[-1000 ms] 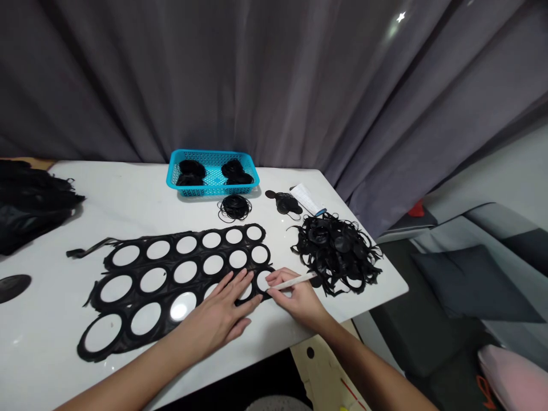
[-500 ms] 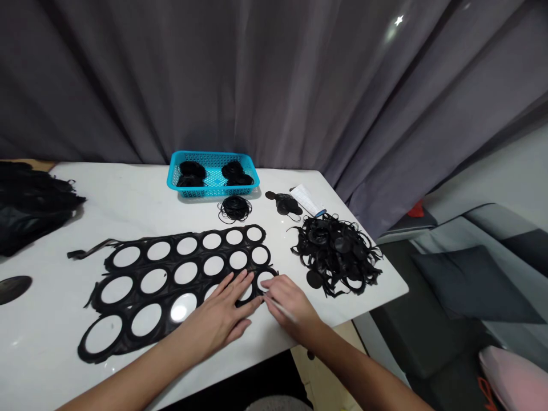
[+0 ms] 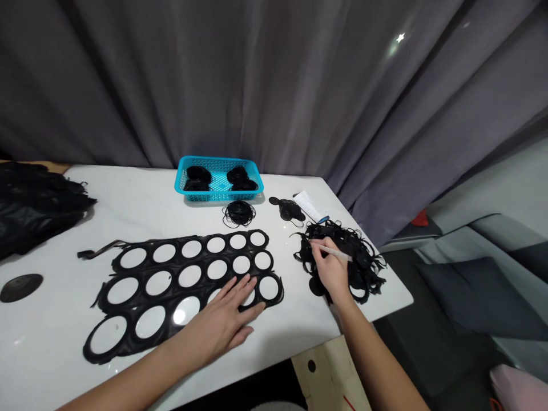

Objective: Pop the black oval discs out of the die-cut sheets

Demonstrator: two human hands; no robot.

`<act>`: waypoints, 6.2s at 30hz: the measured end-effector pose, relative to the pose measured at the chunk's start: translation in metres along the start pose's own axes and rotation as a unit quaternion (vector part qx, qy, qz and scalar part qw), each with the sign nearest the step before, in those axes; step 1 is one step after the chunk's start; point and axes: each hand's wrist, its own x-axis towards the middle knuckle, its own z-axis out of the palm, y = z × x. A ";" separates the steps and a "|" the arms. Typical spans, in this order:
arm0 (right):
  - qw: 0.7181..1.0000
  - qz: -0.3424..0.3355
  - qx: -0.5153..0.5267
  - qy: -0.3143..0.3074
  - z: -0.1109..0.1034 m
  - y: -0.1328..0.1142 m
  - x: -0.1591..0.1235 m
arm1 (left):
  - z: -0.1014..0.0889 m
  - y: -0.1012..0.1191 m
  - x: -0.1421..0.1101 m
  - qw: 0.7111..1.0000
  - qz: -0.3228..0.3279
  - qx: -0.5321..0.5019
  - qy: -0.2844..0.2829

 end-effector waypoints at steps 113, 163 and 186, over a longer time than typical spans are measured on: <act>0.926 -0.097 0.151 -0.333 0.120 -0.067 0.024 | 0.013 -0.049 -0.003 0.986 -0.130 0.067 0.079; 0.912 -0.018 0.156 -0.379 0.080 -0.075 -0.005 | 0.005 -0.027 -0.027 0.993 -0.099 0.048 0.039; 0.893 -0.330 -0.019 -0.306 0.087 -0.066 -0.030 | 0.010 -0.023 -0.031 0.992 -0.113 0.024 0.050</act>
